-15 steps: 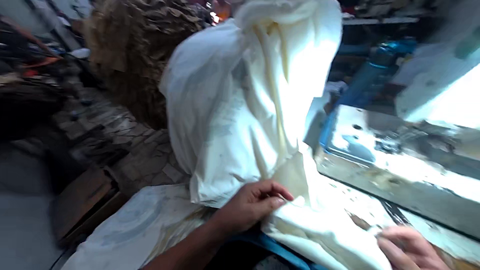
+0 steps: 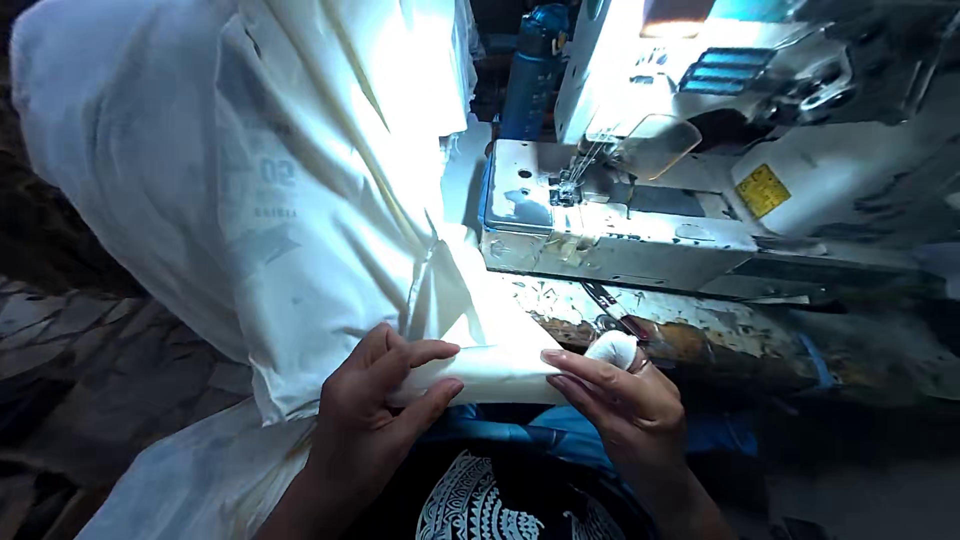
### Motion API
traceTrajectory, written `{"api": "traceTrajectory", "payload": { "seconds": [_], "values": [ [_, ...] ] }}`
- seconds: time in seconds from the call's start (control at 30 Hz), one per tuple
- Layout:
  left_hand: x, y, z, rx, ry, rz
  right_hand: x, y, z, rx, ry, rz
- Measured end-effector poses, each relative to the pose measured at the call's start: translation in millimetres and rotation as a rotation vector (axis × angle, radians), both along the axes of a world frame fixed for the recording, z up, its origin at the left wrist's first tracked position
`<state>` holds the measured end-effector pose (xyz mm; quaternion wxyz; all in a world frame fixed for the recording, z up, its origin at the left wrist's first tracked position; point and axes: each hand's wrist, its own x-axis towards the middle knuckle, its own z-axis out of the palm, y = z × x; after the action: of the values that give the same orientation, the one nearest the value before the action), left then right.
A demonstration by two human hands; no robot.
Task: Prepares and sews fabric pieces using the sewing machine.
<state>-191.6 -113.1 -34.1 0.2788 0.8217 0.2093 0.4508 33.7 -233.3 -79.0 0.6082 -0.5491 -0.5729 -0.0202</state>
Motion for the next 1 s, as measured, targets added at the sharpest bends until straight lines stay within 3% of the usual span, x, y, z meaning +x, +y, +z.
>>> {"api": "traceTrajectory", "payload": {
  "seconds": [0.13, 0.23, 0.33, 0.4, 0.43, 0.5, 0.57, 0.67, 0.73, 0.83, 1.0],
  "values": [
    [-10.7, -4.9, 3.0, 0.284, -0.048, 0.001, -2.7, -5.7, -2.3, 0.116, -0.135, -0.007],
    [-13.7, 2.7, -0.5, 0.329, -0.072, 0.05, -2.0, -7.9, -1.2, 0.137, -0.189, -0.022],
    [0.8, 14.1, 1.3, -0.033, -0.142, -0.047, 4.2, -6.4, 6.0, 0.117, -0.212, -0.051],
    [22.8, 14.0, 27.6, -0.379, -0.271, -0.201, 11.1, -0.6, 15.5, 0.116, -0.186, -0.026],
    [35.0, 14.4, 45.7, -0.394, -0.257, -0.241, 15.3, 3.4, 19.9, 0.117, -0.139, 0.001],
    [64.0, 28.1, 79.2, -0.155, -0.116, -0.231, 24.7, 16.6, 23.4, 0.111, 0.098, 0.096],
    [107.8, 65.4, 93.3, 0.161, 0.029, -0.186, 34.9, 33.7, 16.9, 0.063, 0.495, 0.245],
    [176.9, 129.7, 72.3, 0.267, 0.422, -0.099, 50.9, 53.5, 3.5, -0.046, 0.933, 0.366],
    [217.7, 155.0, 59.1, 0.284, 0.529, -0.131, 59.9, 65.5, 0.2, -0.093, 0.985, 0.372],
    [257.2, 171.7, 54.8, 0.295, 0.504, -0.135, 69.0, 83.4, 6.5, -0.119, 0.913, 0.35],
    [257.1, 160.8, 71.3, 0.223, 0.614, -0.138, 68.0, 98.8, 6.9, -0.077, 0.782, 0.32]
  ]
}}
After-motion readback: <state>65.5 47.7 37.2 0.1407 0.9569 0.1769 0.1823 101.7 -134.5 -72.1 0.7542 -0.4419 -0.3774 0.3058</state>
